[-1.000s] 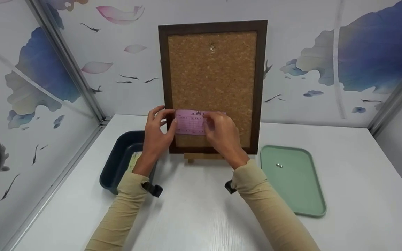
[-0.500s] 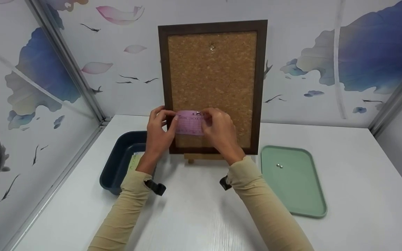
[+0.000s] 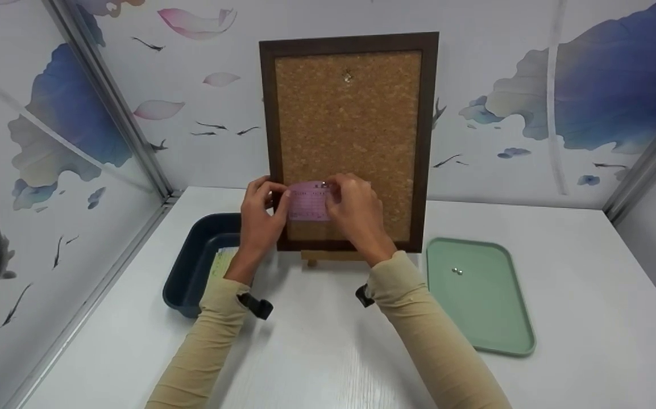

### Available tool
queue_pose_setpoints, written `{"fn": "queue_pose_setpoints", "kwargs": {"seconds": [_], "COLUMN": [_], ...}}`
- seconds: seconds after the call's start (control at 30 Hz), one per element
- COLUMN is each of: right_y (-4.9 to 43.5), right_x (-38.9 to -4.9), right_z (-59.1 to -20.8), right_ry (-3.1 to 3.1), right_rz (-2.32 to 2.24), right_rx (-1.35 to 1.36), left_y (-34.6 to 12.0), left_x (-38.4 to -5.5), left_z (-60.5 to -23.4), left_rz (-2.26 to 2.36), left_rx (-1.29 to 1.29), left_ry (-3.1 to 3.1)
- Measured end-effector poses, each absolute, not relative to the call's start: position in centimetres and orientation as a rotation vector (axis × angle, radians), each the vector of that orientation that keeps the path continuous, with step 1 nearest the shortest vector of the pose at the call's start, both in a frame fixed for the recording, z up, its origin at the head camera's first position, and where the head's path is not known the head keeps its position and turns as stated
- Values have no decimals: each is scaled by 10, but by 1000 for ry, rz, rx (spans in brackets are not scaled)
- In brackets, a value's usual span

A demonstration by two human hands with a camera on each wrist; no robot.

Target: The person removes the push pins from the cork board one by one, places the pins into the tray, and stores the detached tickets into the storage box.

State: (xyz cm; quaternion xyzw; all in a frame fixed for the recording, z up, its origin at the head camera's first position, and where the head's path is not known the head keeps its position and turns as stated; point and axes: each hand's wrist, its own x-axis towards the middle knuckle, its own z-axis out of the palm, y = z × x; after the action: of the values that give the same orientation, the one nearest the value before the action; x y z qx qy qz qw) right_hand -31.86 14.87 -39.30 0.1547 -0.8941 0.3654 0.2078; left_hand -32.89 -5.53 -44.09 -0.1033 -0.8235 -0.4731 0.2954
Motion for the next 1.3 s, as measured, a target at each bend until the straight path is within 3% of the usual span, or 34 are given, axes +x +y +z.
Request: {"fn": "queue_pose_setpoints", "kwargs": {"seconds": [0.67,1.3], "right_y": [144,132], "right_x": [-322,-329], "right_z": [-393,-403], "right_ry": [-2491,-2291], "right_rz": [1029,762], "right_rx": [406,528], "left_y": [-56,-55], "left_x": [-330,-333], "left_z": [-443,-444], "left_rz": [-1262,-1265], "left_rx": [-315,-301], "left_ry": [-2159,-2148]}}
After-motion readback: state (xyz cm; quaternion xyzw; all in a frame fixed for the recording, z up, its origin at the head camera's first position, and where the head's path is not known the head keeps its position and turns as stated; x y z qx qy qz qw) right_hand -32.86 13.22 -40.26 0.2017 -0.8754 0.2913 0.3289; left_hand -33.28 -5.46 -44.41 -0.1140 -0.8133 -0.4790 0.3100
